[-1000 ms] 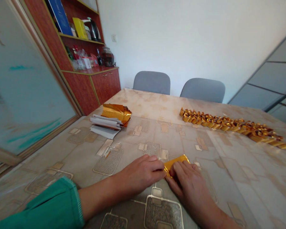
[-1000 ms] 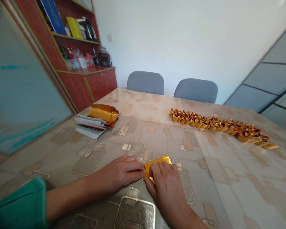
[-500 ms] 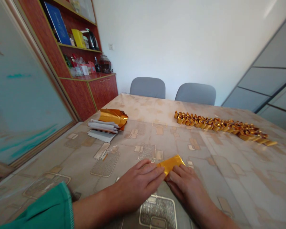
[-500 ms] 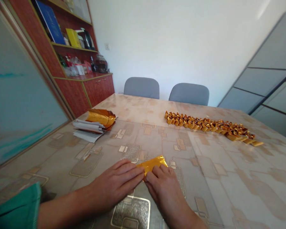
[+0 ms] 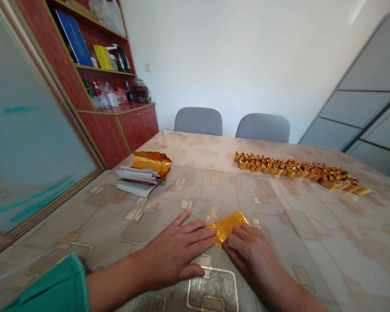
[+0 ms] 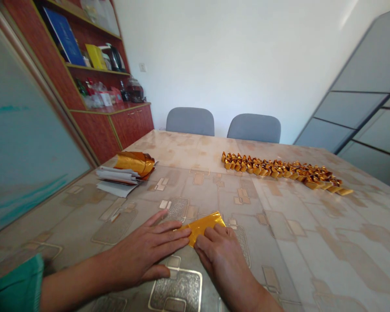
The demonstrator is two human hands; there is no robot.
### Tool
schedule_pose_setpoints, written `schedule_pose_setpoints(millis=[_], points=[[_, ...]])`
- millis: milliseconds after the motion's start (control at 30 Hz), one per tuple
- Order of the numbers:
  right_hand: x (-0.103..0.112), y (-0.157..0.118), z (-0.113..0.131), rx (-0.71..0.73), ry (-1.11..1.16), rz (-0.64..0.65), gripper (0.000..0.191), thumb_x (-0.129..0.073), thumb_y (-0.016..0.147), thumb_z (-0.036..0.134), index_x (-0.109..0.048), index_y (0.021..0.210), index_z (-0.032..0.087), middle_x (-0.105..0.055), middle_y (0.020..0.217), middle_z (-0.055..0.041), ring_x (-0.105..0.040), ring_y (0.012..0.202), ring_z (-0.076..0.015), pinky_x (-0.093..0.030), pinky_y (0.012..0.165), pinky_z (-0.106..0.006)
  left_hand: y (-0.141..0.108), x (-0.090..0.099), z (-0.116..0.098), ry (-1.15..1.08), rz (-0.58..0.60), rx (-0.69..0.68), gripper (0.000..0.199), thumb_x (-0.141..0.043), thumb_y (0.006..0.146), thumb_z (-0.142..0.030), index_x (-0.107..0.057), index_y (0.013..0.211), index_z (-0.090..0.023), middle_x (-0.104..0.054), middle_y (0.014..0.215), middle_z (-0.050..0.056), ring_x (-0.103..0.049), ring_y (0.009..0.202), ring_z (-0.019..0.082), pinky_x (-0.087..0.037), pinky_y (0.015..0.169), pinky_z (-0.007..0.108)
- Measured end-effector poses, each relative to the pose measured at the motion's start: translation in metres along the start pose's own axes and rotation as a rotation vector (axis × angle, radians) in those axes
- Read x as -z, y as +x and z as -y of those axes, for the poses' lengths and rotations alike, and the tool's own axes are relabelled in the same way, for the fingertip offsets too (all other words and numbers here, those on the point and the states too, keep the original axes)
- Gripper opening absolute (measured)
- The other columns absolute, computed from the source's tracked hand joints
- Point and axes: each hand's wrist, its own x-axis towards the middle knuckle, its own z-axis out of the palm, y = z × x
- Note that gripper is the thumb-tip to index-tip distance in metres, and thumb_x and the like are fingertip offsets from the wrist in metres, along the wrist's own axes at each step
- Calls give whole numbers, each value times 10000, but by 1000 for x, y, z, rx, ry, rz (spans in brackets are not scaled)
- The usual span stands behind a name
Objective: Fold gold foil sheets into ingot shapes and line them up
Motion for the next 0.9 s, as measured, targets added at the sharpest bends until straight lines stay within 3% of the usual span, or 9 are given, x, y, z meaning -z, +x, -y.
schedule_pose_setpoints(millis=[167,400,500,567,633,767,900], points=[[1,0,1,-3,-18,14,172,-606,920,156,-606,756,208,-637,733,6,-567,714,-184,-359,667,-301,-3,12,12,32,94,-70,639,-451,963,-565,-319,1513,-268,-453,1509,38,-308,1446,311,43,1188,563],[3,3,1,-21,-2,45,172,-610,922,152,-615,759,204,-657,745,5,-581,718,-182,-361,670,-295,-16,20,25,35,143,-18,639,-413,985,-549,-208,1545,-320,-409,1537,24,-229,1479,288,77,1186,547],[2,2,1,-23,1,37,178,-627,909,141,-608,742,199,-651,727,9,-576,703,-182,-358,668,-296,-14,18,22,64,122,0,713,-416,968,-583,-167,1558,-269,-340,1573,52,-200,1485,304,113,1171,558],[0,0,1,-27,5,22,176,-638,898,125,-606,742,201,-647,719,14,-570,693,-180,-353,663,-295,-7,15,17,65,82,-13,774,-436,949,-606,-157,1560,-221,-298,1590,85,-197,1485,312,100,1174,558],[-1,0,1,-27,19,14,164,-643,889,114,-613,756,206,-650,730,17,-572,702,-181,-353,670,-295,1,12,11,39,55,-60,761,-446,948,-600,-197,1552,-209,-357,1565,89,-231,1476,308,96,1175,566],[-2,-1,-2,-19,26,29,171,-620,910,141,-622,755,212,-650,727,10,-576,711,-183,-349,670,-296,9,7,8,-6,47,-75,670,-476,967,-526,-258,1536,-245,-465,1505,69,-311,1450,282,90,1188,546],[1,0,-4,-22,49,58,200,-576,948,176,-622,756,206,-646,728,-1,-567,695,-176,-349,653,-290,4,10,11,-55,96,-37,660,-470,995,-440,-148,1555,-306,-386,1554,34,-293,1460,248,60,1198,517]])
